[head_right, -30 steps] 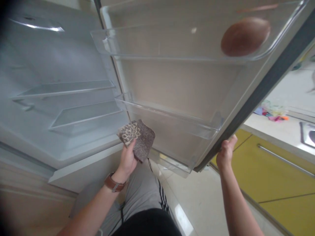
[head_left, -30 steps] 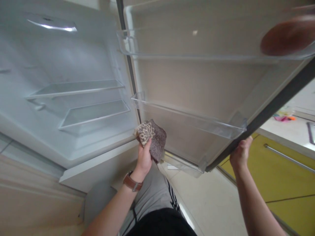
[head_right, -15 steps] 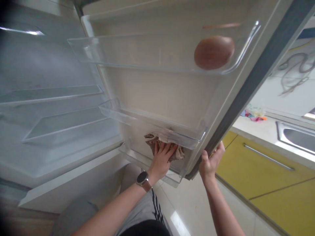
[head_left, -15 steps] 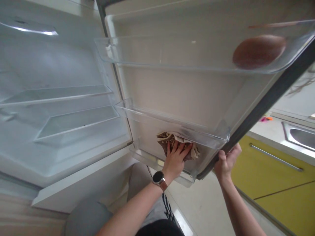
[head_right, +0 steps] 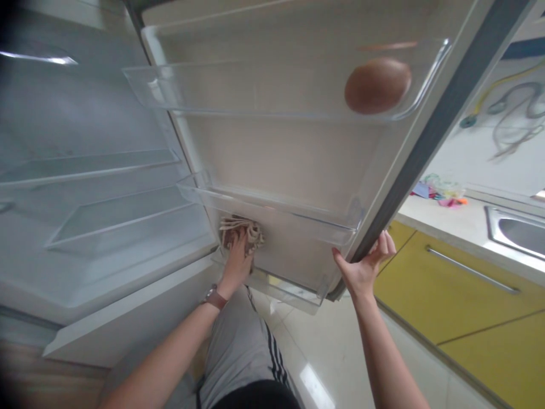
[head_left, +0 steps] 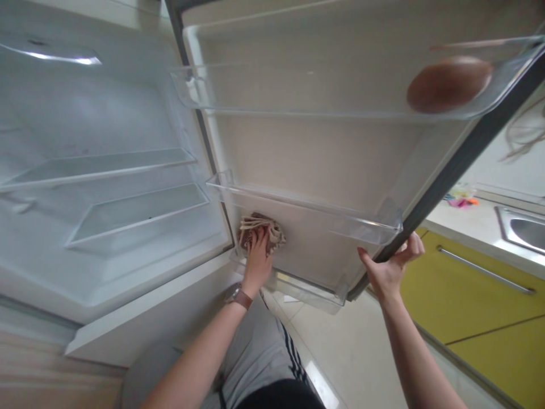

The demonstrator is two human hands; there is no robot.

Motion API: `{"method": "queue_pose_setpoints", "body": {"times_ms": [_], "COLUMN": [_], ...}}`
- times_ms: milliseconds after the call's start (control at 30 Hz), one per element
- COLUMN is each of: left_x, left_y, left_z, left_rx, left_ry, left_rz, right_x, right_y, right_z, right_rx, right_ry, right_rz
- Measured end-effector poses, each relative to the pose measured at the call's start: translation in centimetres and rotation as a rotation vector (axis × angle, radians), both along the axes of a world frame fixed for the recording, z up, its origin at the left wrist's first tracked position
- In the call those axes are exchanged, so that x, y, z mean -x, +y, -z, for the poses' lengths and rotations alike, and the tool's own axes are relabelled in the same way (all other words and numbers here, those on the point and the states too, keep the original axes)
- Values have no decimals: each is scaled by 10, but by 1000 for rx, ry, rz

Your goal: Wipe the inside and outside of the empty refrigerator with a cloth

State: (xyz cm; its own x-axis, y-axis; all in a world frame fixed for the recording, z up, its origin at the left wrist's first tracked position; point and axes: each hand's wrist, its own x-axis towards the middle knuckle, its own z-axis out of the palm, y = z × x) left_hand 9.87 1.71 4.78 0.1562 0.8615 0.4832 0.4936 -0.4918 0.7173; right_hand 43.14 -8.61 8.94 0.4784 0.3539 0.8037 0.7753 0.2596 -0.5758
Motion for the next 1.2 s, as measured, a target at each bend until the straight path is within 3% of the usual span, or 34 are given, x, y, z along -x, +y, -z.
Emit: {"method": "queue_pose_setpoints", "body": {"times_ms": [133, 233, 333, 433, 500, 567, 733, 867, 967, 1067, 1200], "left_x": [4, -16, -46, -73, -83, -85, -52, -10, 6, -4, -47], "left_y": [27, 18, -13, -46, -59, -61, -31, 8, 27, 26, -8], "left_z": [-20, -38, -50, -55, -56, -56, -61, -69, -70, -65, -61], "left_rx": [118, 60, -100, -273, -391, -460, -396, -247, -187, -136, -91], "left_ry": [-481, -506, -190, 310, 540, 652, 615, 368, 216, 112, 90], "left_rz": [-98, -123, -23, 256, 407, 451, 251, -42, -95, -129, -120], "right_x": [1, 6, 6, 3, 2, 1, 0, 0, 4, 10, 18], "right_y": [3, 2, 1, 2, 2, 3, 5, 7, 6, 1, -8], "right_z": [7, 14, 19, 19, 18, 17, 16, 17, 18, 19, 18], "right_rx": [-106, -126, -130, -132, -117, -98, -110, -165, -176, -158, -164], "right_ry": [-111, -66, -35, -45, -42, -24, -18, -72, -53, -5, -3], "right_rz": [42, 64, 59, 45, 40, 34, -2, -25, -18, 19, 55]}}
